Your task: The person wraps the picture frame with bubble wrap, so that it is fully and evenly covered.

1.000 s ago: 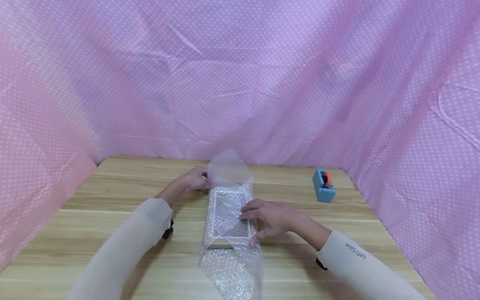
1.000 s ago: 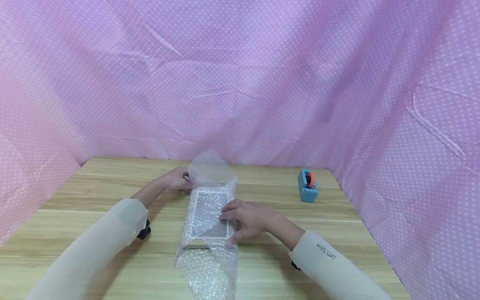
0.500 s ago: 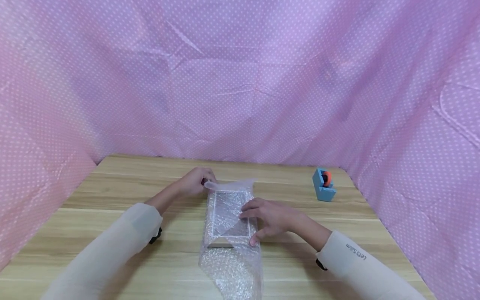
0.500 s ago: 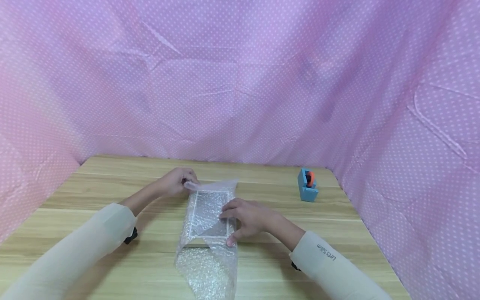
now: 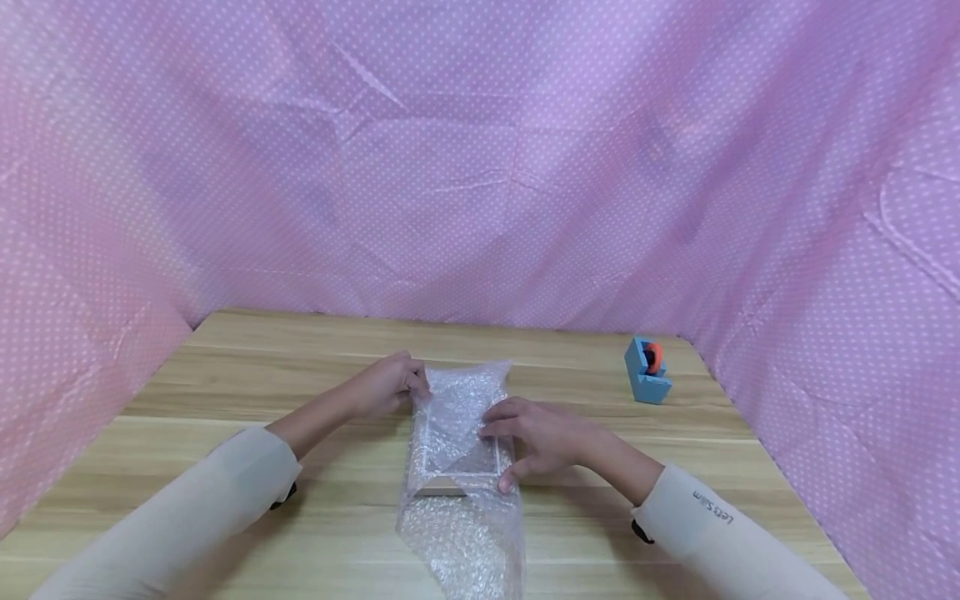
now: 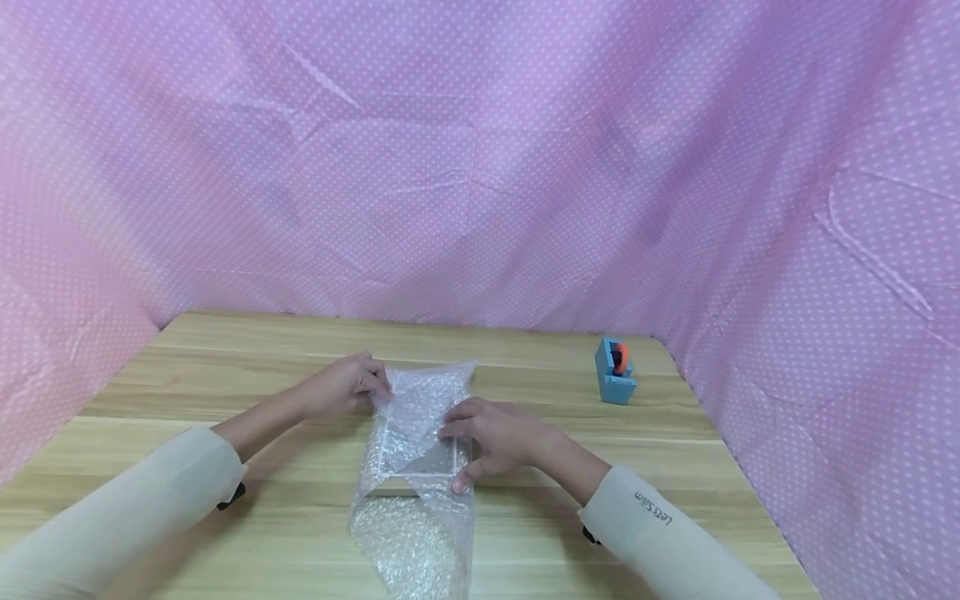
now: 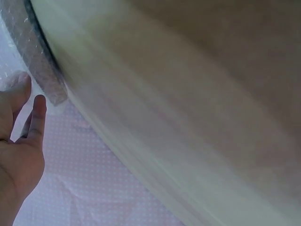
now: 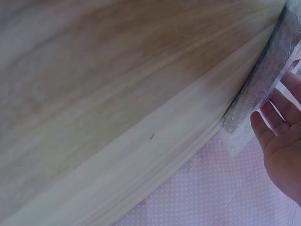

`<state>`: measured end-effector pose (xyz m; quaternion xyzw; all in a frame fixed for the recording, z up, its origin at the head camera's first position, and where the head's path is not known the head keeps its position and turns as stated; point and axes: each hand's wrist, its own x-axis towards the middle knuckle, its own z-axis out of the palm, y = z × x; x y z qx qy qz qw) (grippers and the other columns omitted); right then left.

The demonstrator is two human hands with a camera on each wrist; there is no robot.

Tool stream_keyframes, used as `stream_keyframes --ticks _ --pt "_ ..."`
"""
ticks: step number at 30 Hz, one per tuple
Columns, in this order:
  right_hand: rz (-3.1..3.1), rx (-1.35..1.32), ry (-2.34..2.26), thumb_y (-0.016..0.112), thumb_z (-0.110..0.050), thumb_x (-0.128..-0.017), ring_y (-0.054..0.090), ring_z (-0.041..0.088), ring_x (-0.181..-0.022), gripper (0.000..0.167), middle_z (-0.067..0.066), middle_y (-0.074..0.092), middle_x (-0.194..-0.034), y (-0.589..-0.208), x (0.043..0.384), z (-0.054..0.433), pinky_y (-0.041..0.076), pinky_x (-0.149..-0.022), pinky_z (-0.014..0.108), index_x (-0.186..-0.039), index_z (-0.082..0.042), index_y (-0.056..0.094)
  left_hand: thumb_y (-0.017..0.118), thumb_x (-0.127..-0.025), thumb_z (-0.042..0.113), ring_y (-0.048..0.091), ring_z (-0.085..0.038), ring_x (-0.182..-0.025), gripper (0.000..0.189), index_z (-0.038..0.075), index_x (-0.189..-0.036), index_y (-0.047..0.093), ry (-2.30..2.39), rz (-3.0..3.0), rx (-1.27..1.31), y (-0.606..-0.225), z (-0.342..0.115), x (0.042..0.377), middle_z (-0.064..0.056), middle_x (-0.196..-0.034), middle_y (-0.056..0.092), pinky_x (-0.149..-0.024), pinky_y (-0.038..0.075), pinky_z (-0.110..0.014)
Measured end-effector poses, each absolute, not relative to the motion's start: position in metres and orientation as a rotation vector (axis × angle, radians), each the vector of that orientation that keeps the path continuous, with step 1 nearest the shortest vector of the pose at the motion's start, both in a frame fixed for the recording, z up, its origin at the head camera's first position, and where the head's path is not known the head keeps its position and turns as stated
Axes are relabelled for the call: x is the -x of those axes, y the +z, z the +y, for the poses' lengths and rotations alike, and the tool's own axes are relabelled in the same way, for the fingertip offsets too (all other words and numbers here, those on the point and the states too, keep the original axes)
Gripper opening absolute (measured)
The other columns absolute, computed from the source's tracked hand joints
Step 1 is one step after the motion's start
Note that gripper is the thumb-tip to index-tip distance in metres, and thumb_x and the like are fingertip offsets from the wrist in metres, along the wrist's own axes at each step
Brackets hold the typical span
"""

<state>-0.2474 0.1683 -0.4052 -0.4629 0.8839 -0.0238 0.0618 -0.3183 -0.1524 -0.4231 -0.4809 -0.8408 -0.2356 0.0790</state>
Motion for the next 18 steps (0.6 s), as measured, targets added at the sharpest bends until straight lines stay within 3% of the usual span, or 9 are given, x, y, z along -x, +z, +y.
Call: stream_keyframes --ticks 6,12,18 --pt "2.68 1.44 -0.091 0.065 -0.073 -0.083 0.045 0.026 -0.142 0.083 0.006 0.05 -0.153 -0.406 0.248 0.169 0.044 -0.112 0.045 -0.145 -0.018 0.06 0.077 -0.082 -0.007 0.058 -0.01 -0.084 0.022 0.011 -0.093 0.082 -0.702 -2.507 1.438 -0.426 -0.153 0.314 0.006 -0.09 0.071 -0.078 0.051 -0.031" --pt "2.687 1.398 -0.081 0.065 -0.074 -0.082 0.044 0.026 -0.143 0.084 0.005 0.049 -0.154 -0.405 0.248 0.169 0.044 -0.112 0.045 -0.146 -0.018 0.059 0.079 -0.086 0.006 0.051 -0.013 -0.093 0.015 0.015 -0.098 0.082 -0.626 -2.53 1.428 -0.426 -0.152 0.309 0.008 -0.096 0.074 -0.082 0.046 -0.031" --pt "2.7 1.346 -0.153 0.071 -0.073 -0.078 0.046 0.024 -0.14 0.09 0.005 0.053 -0.149 -0.404 0.248 0.167 0.042 -0.114 0.041 -0.143 -0.012 0.056 0.075 -0.087 -0.001 0.057 -0.016 -0.094 0.018 0.009 -0.101 0.081 -0.597 -2.52 1.489 -0.423 -0.152 0.305 0.003 -0.098 0.074 -0.086 0.053 -0.035"
